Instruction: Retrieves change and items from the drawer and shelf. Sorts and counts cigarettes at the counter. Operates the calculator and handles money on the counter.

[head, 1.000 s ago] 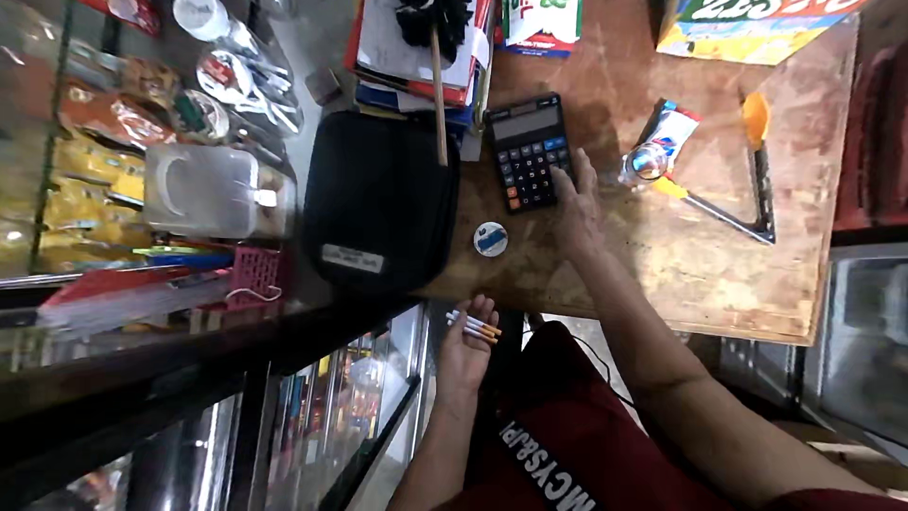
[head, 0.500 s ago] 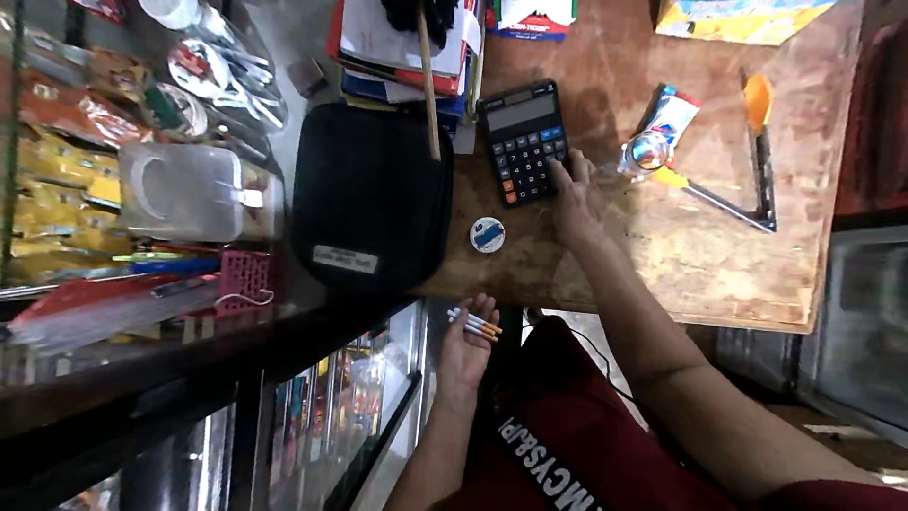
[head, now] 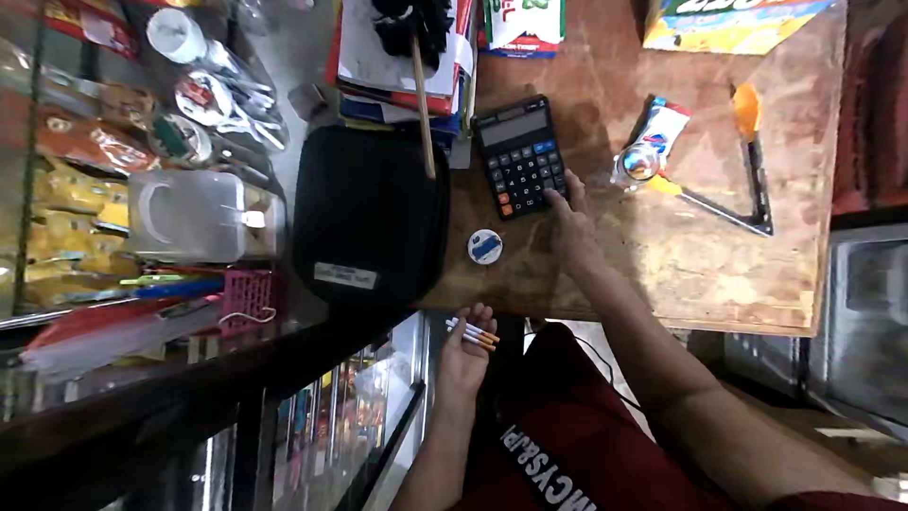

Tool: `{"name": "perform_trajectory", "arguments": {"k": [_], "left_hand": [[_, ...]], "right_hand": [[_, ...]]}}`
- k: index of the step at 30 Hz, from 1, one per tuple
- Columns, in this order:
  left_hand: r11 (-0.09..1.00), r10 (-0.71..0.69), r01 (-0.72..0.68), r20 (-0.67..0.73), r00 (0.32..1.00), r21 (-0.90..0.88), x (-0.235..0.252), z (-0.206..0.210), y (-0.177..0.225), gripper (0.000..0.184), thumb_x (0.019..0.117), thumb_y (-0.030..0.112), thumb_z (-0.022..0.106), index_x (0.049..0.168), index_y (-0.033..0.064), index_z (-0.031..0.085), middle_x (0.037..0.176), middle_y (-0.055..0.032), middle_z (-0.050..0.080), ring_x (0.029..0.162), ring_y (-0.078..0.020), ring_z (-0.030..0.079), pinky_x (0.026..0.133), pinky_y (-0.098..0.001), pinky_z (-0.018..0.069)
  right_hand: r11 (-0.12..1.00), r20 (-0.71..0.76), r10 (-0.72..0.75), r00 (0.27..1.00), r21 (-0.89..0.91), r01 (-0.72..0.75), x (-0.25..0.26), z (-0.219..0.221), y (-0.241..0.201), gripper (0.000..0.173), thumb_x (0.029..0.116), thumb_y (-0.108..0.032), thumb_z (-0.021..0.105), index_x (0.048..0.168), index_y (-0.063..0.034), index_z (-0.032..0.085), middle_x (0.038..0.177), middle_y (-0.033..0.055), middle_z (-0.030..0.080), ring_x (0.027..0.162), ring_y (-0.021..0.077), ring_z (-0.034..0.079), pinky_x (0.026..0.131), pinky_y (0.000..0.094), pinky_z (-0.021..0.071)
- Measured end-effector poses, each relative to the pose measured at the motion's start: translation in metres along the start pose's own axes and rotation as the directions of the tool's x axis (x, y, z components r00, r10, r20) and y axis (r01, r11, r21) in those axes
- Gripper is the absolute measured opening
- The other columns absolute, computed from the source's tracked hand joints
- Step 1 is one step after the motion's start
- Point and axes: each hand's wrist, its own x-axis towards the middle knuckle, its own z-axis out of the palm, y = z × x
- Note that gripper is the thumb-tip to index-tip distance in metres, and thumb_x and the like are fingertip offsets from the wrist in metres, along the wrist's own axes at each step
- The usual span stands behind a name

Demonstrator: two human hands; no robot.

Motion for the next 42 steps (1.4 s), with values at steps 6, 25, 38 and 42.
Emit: {"name": "perform_trajectory", "arguments": {"k": [6, 25, 38, 42], "left_hand": [[0.999, -0.018, 0.018, 0.009, 1.000, -0.039, 0.004, 0.012, -0.005, 0.031, 0.1110, 0.012, 0.029, 0.107, 0.0052, 0.059, 0.100, -0.0100, 0.075, 0.095, -0.0213, 0.074, 0.087, -0.0363, 0.0611], [0.997, -0.021, 0.019, -0.020, 1.000, -0.073, 0.010, 0.011, 0.000, 0.030, 0.1112, 0.012, 0.029, 0.108, 0.0047, 0.058, 0.101, -0.0110, 0.074, 0.095, -0.0225, 0.074, 0.087, -0.0373, 0.0613], [0.999, -0.036, 0.035, -0.053, 0.998, -0.024, 0.012, 0.009, 0.006, 0.029, 0.1113, 0.013, 0.029, 0.109, 0.0051, 0.057, 0.101, -0.0094, 0.074, 0.095, -0.0209, 0.074, 0.086, -0.0363, 0.0612], [0.999, -0.038, 0.037, -0.046, 0.998, -0.036, 0.013, 0.009, 0.008, 0.028, 0.1109, 0.012, 0.030, 0.108, 0.0055, 0.057, 0.100, -0.0096, 0.073, 0.095, -0.0214, 0.074, 0.086, -0.0367, 0.0612]], "right_hand": [[0.965, 0.035, -0.255, 0.966, -0.061, 0.257, -0.006, 0.018, -0.010, 0.045, 0.0920, -0.003, 0.066, 0.135, -0.0184, 0.068, 0.162, 0.0273, 0.031, 0.151, 0.0531, 0.023, 0.116, 0.0722, 0.0258], [0.987, 0.041, -0.103, 0.994, -0.117, 0.108, 0.031, 0.004, -0.008, 0.042, 0.0881, 0.007, 0.062, 0.126, -0.0095, 0.072, 0.165, 0.0258, 0.026, 0.153, 0.0502, 0.019, 0.123, 0.0636, 0.0199], [0.981, 0.057, -0.104, 0.993, -0.161, 0.112, 0.052, 0.012, -0.010, 0.061, 0.0806, 0.007, 0.069, 0.138, -0.0143, 0.065, 0.165, 0.0283, 0.024, 0.152, 0.0524, 0.020, 0.121, 0.0669, 0.0210], [0.987, 0.015, -0.080, 0.997, -0.142, 0.082, 0.044, 0.004, -0.009, 0.053, 0.0813, 0.004, 0.071, 0.133, -0.0105, 0.068, 0.166, 0.0272, 0.023, 0.152, 0.0510, 0.021, 0.121, 0.0628, 0.0264]]}}
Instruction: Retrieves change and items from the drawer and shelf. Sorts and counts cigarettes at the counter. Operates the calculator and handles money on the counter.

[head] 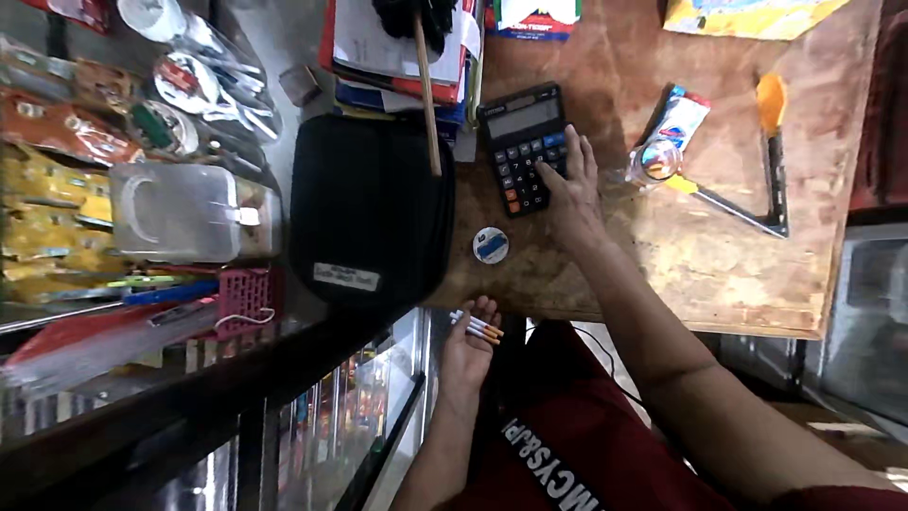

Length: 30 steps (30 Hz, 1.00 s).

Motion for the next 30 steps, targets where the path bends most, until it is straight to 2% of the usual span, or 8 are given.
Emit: {"name": "perform_trajectory", "arguments": {"k": [4, 7, 9, 12, 16, 20, 26, 30], "left_hand": [[1.000, -0.005, 0.005, 0.012, 1.000, 0.013, 0.002, -0.006, 0.001, 0.030, 0.1113, 0.013, 0.029, 0.109, 0.0054, 0.058, 0.102, -0.0096, 0.074, 0.095, -0.0212, 0.074, 0.085, -0.0359, 0.0614], [1.000, -0.006, 0.005, 0.010, 1.000, 0.020, 0.003, -0.006, 0.001, 0.030, 0.1113, 0.013, 0.028, 0.109, 0.0054, 0.058, 0.101, -0.0094, 0.074, 0.096, -0.0212, 0.074, 0.086, -0.0362, 0.0614], [1.000, -0.011, 0.010, 0.008, 1.000, 0.025, 0.002, -0.004, 0.001, 0.031, 0.1112, 0.013, 0.028, 0.109, 0.0057, 0.058, 0.101, -0.0093, 0.074, 0.096, -0.0208, 0.074, 0.086, -0.0358, 0.0611], [1.000, -0.016, 0.016, 0.010, 1.000, 0.026, 0.002, -0.003, 0.001, 0.030, 0.1111, 0.012, 0.029, 0.109, 0.0052, 0.058, 0.102, -0.0098, 0.074, 0.096, -0.0215, 0.074, 0.087, -0.0367, 0.0610], [0.999, -0.004, 0.003, 0.019, 1.000, 0.054, 0.002, -0.001, 0.000, 0.031, 0.1114, 0.013, 0.027, 0.110, 0.0063, 0.057, 0.101, -0.0086, 0.074, 0.096, -0.0200, 0.074, 0.086, -0.0357, 0.0607], [0.998, 0.001, -0.002, 0.018, 1.000, 0.056, 0.001, -0.001, 0.000, 0.031, 0.1115, 0.014, 0.027, 0.110, 0.0064, 0.057, 0.101, -0.0086, 0.074, 0.097, -0.0206, 0.074, 0.087, -0.0362, 0.0603], [0.999, -0.007, 0.007, 0.007, 1.000, 0.044, 0.002, -0.003, 0.001, 0.030, 0.1113, 0.013, 0.029, 0.109, 0.0057, 0.058, 0.100, -0.0090, 0.073, 0.096, -0.0207, 0.074, 0.087, -0.0369, 0.0605], [0.999, -0.017, 0.017, -0.005, 1.000, 0.035, 0.003, -0.001, 0.001, 0.031, 0.1113, 0.014, 0.029, 0.109, 0.0053, 0.058, 0.100, -0.0090, 0.073, 0.095, -0.0212, 0.074, 0.087, -0.0373, 0.0608]], "right_hand": [[0.993, -0.043, 0.103, 0.994, 0.070, -0.100, -0.017, -0.003, 0.006, 0.058, 0.0822, 0.009, 0.068, 0.137, -0.0072, 0.064, 0.165, 0.0308, 0.022, 0.153, 0.0485, 0.021, 0.121, 0.0560, 0.0342], [0.992, -0.036, 0.115, 0.993, 0.061, -0.112, -0.019, -0.001, 0.011, 0.056, 0.0875, 0.008, 0.063, 0.141, -0.0084, 0.061, 0.165, 0.0301, 0.021, 0.153, 0.0467, 0.022, 0.121, 0.0534, 0.0334], [0.992, -0.037, 0.106, 0.994, 0.071, -0.104, -0.016, 0.004, 0.015, 0.054, 0.0880, 0.006, 0.065, 0.140, -0.0076, 0.062, 0.165, 0.0302, 0.021, 0.154, 0.0472, 0.021, 0.122, 0.0535, 0.0317], [0.995, 0.004, 0.094, 0.996, 0.035, -0.094, -0.011, 0.004, 0.017, 0.058, 0.0827, 0.003, 0.072, 0.139, -0.0066, 0.062, 0.165, 0.0298, 0.022, 0.154, 0.0491, 0.018, 0.121, 0.0581, 0.0321], [0.992, 0.085, 0.120, 0.989, 0.017, -0.122, -0.008, -0.010, 0.009, 0.055, 0.0847, 0.008, 0.067, 0.138, -0.0056, 0.062, 0.167, 0.0266, 0.017, 0.155, 0.0473, 0.016, 0.119, 0.0566, 0.0362], [0.998, 0.011, 0.040, 0.999, 0.050, -0.041, -0.021, -0.011, 0.008, 0.045, 0.0894, 0.009, 0.060, 0.132, -0.0025, 0.066, 0.164, 0.0299, 0.024, 0.153, 0.0482, 0.022, 0.122, 0.0542, 0.0318], [0.996, 0.000, 0.020, 1.000, 0.087, -0.020, -0.036, -0.004, 0.009, 0.041, 0.0901, 0.010, 0.060, 0.128, -0.0033, 0.069, 0.164, 0.0294, 0.024, 0.153, 0.0474, 0.023, 0.121, 0.0539, 0.0341], [0.996, -0.043, -0.014, 0.999, 0.088, 0.017, -0.038, 0.001, 0.007, 0.037, 0.0916, 0.008, 0.059, 0.124, -0.0044, 0.071, 0.162, 0.0299, 0.029, 0.151, 0.0501, 0.027, 0.119, 0.0558, 0.0355]]}}
